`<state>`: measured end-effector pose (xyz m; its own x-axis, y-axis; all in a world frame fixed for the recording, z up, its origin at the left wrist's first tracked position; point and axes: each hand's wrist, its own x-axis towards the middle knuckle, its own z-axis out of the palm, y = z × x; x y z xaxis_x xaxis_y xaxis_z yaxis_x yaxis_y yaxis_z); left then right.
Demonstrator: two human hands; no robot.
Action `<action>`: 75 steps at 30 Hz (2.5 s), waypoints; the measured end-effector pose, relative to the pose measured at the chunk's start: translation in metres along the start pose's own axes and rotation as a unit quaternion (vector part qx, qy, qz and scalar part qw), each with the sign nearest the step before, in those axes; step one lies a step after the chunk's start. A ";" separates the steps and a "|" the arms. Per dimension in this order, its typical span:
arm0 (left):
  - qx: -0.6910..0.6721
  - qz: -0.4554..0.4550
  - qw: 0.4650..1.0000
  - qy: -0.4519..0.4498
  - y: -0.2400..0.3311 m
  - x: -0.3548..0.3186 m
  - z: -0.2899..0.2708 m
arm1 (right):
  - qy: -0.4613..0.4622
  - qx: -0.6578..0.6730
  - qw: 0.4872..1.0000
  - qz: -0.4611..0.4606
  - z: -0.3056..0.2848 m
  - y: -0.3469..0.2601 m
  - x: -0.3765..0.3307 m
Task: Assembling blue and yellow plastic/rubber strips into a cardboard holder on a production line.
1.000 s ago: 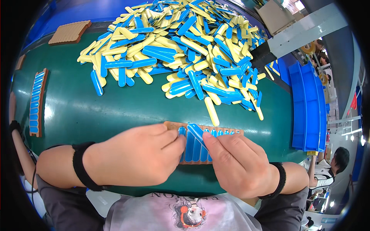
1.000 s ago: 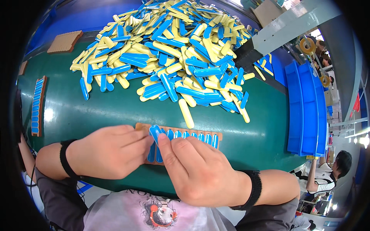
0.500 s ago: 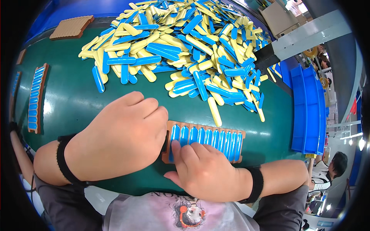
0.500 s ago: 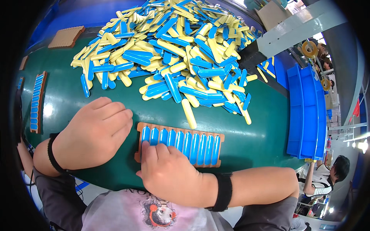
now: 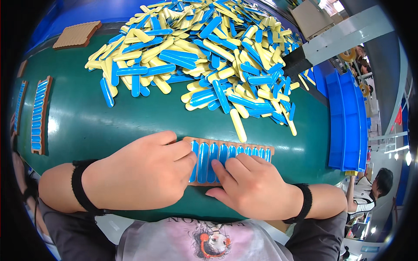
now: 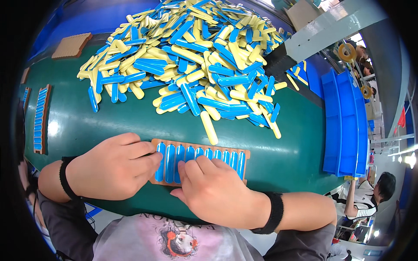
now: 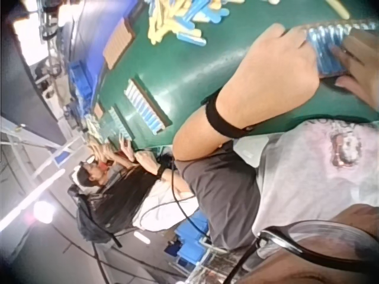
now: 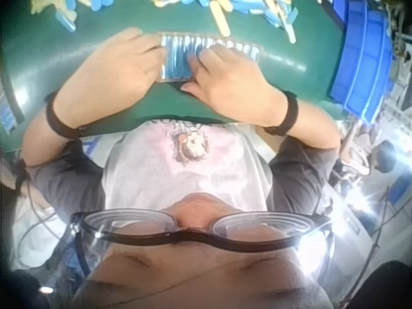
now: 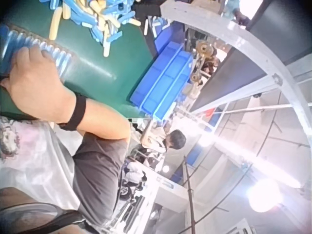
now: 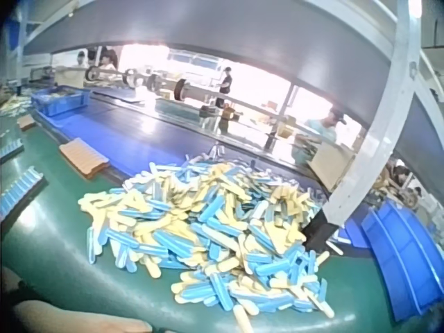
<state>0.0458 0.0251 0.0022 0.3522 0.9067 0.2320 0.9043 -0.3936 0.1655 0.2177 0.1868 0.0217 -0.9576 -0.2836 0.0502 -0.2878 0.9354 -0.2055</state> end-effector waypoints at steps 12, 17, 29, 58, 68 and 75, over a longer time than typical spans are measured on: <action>-0.019 -0.008 1.000 0.008 -0.004 0.003 0.002 | 0.122 0.012 0.980 0.158 -0.031 0.034 -0.032; -0.017 -0.053 0.998 0.010 0.002 0.013 0.001 | 0.108 0.081 0.970 0.201 -0.031 0.053 -0.088; -0.033 -0.129 0.989 -0.069 0.020 0.041 -0.008 | 0.058 0.194 0.973 0.109 0.005 0.063 -0.098; 0.395 -0.330 0.846 -0.136 -0.138 -0.163 -0.112 | 0.174 0.254 0.948 -0.081 0.111 -0.101 0.229; 0.232 -0.512 0.821 -0.096 -0.249 -0.175 -0.066 | 0.122 0.312 0.931 -0.146 0.086 -0.027 0.086; 0.252 -0.602 0.730 -0.201 -0.250 -0.131 -0.076 | 0.240 0.090 0.966 -0.031 0.046 0.071 -0.021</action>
<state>-0.2452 -0.0068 0.0035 -0.8211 0.5606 -0.1071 0.5549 0.7402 -0.3798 0.2181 0.2496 -0.0385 -0.8463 -0.1667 0.5060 -0.3789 0.8560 -0.3517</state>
